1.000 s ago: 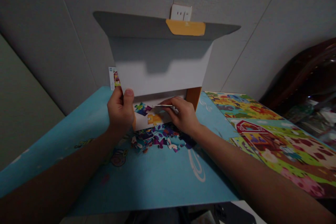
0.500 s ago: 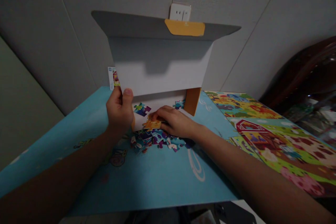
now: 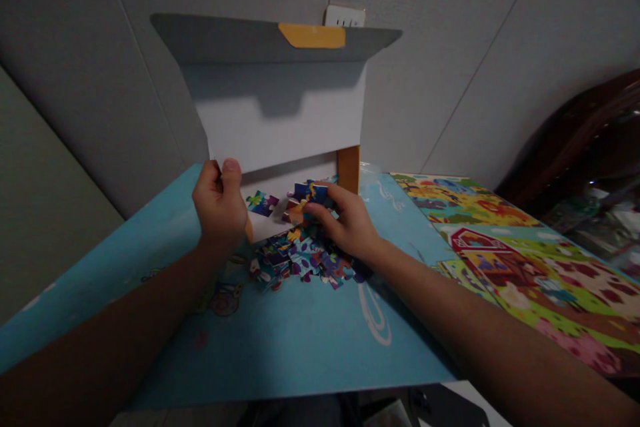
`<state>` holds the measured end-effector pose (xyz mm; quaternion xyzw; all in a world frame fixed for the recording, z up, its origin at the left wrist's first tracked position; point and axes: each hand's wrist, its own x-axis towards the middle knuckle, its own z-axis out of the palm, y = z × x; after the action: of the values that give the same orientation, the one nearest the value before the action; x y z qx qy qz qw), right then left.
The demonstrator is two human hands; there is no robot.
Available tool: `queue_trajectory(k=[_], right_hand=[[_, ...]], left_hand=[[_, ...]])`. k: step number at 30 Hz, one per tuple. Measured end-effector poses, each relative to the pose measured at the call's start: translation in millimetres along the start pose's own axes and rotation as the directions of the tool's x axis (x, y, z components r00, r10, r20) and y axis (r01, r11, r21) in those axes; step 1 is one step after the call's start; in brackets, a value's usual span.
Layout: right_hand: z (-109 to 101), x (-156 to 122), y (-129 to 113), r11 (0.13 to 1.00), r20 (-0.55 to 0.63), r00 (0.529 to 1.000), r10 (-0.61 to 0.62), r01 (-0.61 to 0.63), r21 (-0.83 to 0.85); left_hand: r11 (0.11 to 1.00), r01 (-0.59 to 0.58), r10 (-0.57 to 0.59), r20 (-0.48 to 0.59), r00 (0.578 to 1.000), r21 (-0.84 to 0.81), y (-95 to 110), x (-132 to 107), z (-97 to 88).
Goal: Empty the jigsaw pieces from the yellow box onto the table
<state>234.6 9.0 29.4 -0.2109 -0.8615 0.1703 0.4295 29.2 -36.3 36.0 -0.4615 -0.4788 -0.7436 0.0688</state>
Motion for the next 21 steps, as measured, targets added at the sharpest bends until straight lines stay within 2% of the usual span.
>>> queue_trajectory(k=[2,4,7,10,15,21], right_hand=[[-0.1,-1.8,-2.8,0.994,0.028,0.999,0.021,-0.023,0.103],[-0.2,-3.4,-5.6,0.989,0.111,0.993,0.028,-0.043,0.14],[1.1,-4.5,-7.6,0.991,0.261,0.965,0.007,-0.041,0.124],[4.4,-4.1,-4.9,0.998,0.335,0.941,-0.044,0.029,0.05],[7.6,-3.8,1.3,0.974,0.391,0.912,-0.121,0.185,-0.129],[2.3,-2.7,-4.0,0.941,0.319,0.937,-0.143,0.229,-0.25]], left_hand=[[0.999,0.022,-0.021,-0.026,0.999,0.025,-1.3,1.5,-0.4],[0.997,0.063,-0.06,-0.056,0.997,0.039,-3.9,2.6,-0.5],[0.992,0.121,-0.116,-0.098,0.988,0.044,-9.4,3.7,-0.4],[0.991,0.125,-0.118,-0.127,0.985,0.051,-14.4,4.3,-0.5],[0.992,0.115,-0.107,-0.15,0.983,0.045,-16.7,5.3,-1.2],[0.991,0.134,-0.132,-0.182,0.975,-0.001,-23.8,7.6,-1.9]])
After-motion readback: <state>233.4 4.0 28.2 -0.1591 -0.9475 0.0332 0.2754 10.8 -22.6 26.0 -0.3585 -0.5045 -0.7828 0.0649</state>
